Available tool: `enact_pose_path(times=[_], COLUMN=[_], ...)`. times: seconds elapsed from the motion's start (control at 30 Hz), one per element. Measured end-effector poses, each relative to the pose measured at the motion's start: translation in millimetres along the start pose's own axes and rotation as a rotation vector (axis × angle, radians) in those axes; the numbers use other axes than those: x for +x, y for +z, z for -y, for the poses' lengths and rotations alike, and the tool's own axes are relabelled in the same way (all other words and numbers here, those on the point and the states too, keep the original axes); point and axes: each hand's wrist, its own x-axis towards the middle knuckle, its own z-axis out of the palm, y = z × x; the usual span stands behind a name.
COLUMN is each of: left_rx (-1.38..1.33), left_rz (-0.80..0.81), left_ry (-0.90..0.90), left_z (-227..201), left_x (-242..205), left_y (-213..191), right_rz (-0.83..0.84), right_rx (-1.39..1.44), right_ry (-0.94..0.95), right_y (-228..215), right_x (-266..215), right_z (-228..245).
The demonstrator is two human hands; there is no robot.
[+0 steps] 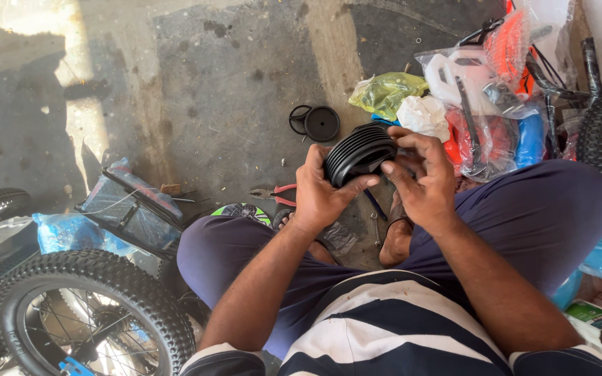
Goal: The person sits on the floor and uses pliers to cut a zip tie on a plastic-wrapped bicycle part. They then pick up a black plastic hub, insert a metal clip, and use pliers to secure it. The person continues to manipulate the hub and other small components.
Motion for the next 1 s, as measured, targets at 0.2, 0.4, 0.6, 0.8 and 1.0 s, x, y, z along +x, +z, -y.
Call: enact_pose_path(times=[0.2, 0.4, 0.6, 0.8, 1.0], left_rx=[0.088, -0.069, -0.244, -0.636, -0.581], left_rz=[0.038, 0.092, 0.172, 0.071, 0.058], left_ry=[-0.112, 0.016, -0.139, -0.342, -0.335], left_z=[4.2, 12.4, 25.6, 35.0, 36.7], left_x=[0.9, -1.6, -2.7, 2.8, 3.2], left_y=[2.7, -1.6, 3.9, 2.1, 1.1], right_rz=[-0.012, 0.113, 0.109, -0.051, 0.046], right_rx=[-0.605, -0.746, -0.785, -0.294, 0.862], right_ry=[-0.375, -0.412, -0.424, -0.243, 0.204], right_y=[6.8, 13.0, 13.7, -5.4, -32.1], right_x=[-3.6, 6.0, 9.4, -5.2, -2.5], right_z=[15.4, 22.7, 17.7, -4.0, -11.6])
